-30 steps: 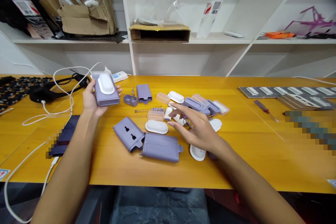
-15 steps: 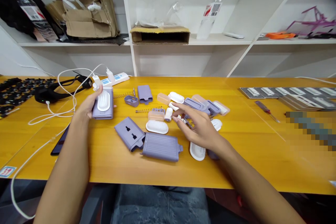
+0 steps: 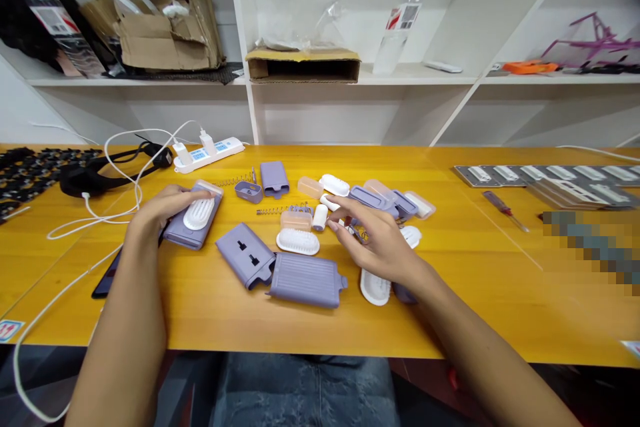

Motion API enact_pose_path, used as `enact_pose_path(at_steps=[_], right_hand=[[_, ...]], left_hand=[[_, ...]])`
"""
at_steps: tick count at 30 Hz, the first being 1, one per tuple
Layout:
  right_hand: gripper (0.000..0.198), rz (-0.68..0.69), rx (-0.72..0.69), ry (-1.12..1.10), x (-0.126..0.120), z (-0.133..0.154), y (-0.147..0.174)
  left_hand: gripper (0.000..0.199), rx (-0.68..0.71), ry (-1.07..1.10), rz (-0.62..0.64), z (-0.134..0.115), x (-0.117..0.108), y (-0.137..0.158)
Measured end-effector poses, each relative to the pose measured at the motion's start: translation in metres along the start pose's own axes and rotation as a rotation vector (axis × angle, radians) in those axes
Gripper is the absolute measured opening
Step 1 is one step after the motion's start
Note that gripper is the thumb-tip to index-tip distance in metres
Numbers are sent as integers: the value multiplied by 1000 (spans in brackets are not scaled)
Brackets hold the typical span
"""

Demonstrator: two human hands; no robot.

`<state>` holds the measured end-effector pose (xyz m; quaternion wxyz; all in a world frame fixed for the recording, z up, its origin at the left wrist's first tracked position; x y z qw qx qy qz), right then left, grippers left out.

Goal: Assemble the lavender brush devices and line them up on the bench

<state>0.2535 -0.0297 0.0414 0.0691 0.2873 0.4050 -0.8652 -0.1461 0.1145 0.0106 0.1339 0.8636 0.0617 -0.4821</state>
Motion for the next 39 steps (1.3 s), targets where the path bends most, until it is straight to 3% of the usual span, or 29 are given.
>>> enact_pose_path(at_steps=[4,10,15,19,22,28,31,35,39], right_hand=[[61,11,18,-5,2,-2,0],[58,21,42,5,4,-2,-2],[58,26,57,7,5,-4,-1],[55,35,72,14,7,-7,-1],[54,41,76,18,7,-7,-1],[55,41,63,15,5,-7,-2],[55,14,56,17,1,-7,-1],[54,-4,46,-4,-3,-6,-1],[51,-10,33,0,-4,-6,-1]], left_hand=[[52,-38,-152,7,2,-6,2],[47,22,-301,-58,-4,-13,-4],[51,125,-335,-294,-26,-20,3],[44,322,-355,-405,-56,-8,12],[45,510,-494,-343,-84,17,8],[43,544,-619,-145,-122,50,-42],[37,512,-642,-70,-134,57,-71],[13,506,-640,3,-138,65,-90],[9,553,-598,-48,-143,55,-90]])
Point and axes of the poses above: each hand's wrist, its own y-axis away from the middle knuckle, its own x-axis out of the palm, z = x × y, the point moved 9 cm from there along -y, towards the middle knuckle, and after that the axes turned 6 degrees about -y, right-handed, at the moved point
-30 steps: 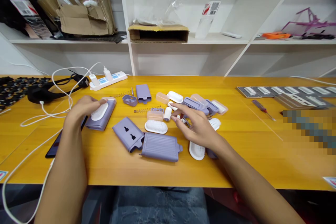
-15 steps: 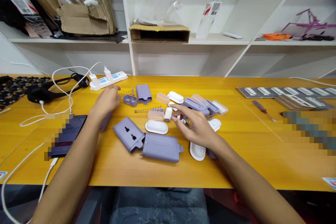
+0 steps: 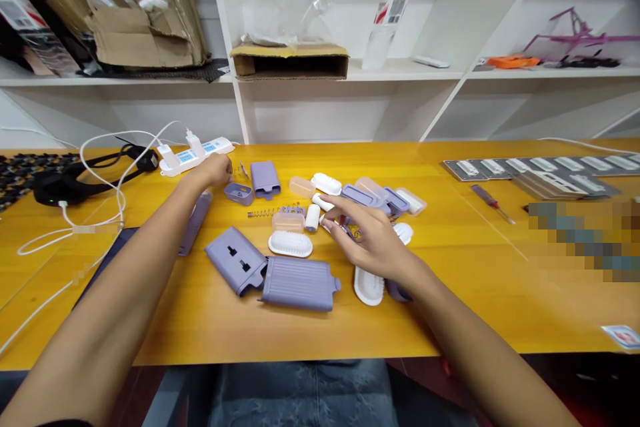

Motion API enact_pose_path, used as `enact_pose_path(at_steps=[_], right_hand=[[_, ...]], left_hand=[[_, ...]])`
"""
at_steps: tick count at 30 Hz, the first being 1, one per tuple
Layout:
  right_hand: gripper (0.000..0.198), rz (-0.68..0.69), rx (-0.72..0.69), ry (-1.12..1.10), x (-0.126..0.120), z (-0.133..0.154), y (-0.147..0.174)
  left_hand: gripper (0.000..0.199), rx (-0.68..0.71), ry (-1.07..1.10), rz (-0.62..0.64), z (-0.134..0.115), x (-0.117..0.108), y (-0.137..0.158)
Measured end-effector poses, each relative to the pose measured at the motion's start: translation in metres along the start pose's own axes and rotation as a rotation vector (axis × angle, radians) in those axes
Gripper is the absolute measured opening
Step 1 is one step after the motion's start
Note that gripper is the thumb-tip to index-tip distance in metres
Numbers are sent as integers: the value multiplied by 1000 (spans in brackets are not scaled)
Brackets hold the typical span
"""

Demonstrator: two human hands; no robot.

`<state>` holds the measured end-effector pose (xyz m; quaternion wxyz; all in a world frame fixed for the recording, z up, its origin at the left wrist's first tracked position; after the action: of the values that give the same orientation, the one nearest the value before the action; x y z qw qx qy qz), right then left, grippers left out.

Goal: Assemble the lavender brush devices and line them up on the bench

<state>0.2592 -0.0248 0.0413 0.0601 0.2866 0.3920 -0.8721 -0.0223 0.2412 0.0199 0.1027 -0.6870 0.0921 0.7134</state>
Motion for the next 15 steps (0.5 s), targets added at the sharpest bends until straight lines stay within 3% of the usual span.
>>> enact_pose_path(at_steps=[4,7,11,15], right_hand=[[48,-18,-14,18,-2,-1,0],[46,-37,-8,33,-5,0,-1],[39,-87,65,-18,-10,-1,-4],[53,-119,227,-198,-8,-13,-5]], left_hand=[[17,22,31,-173,-1,-35,9],[22,68,54,-309,-18,-62,30],[17,383,220,-500,-85,-80,85],[15,628,334,-539,-156,-61,139]])
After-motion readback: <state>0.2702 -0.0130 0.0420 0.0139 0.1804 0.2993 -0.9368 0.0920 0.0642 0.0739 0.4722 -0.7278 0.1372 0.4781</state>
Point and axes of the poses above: each hand's wrist, its own y-axis away from the middle knuckle, its own x-axis out of the palm, z = x × y, the point moved 9 cm from there along -y, towards the middle knuckle, and after that the axes turned 6 degrees about -y, right-handed, at the moved point
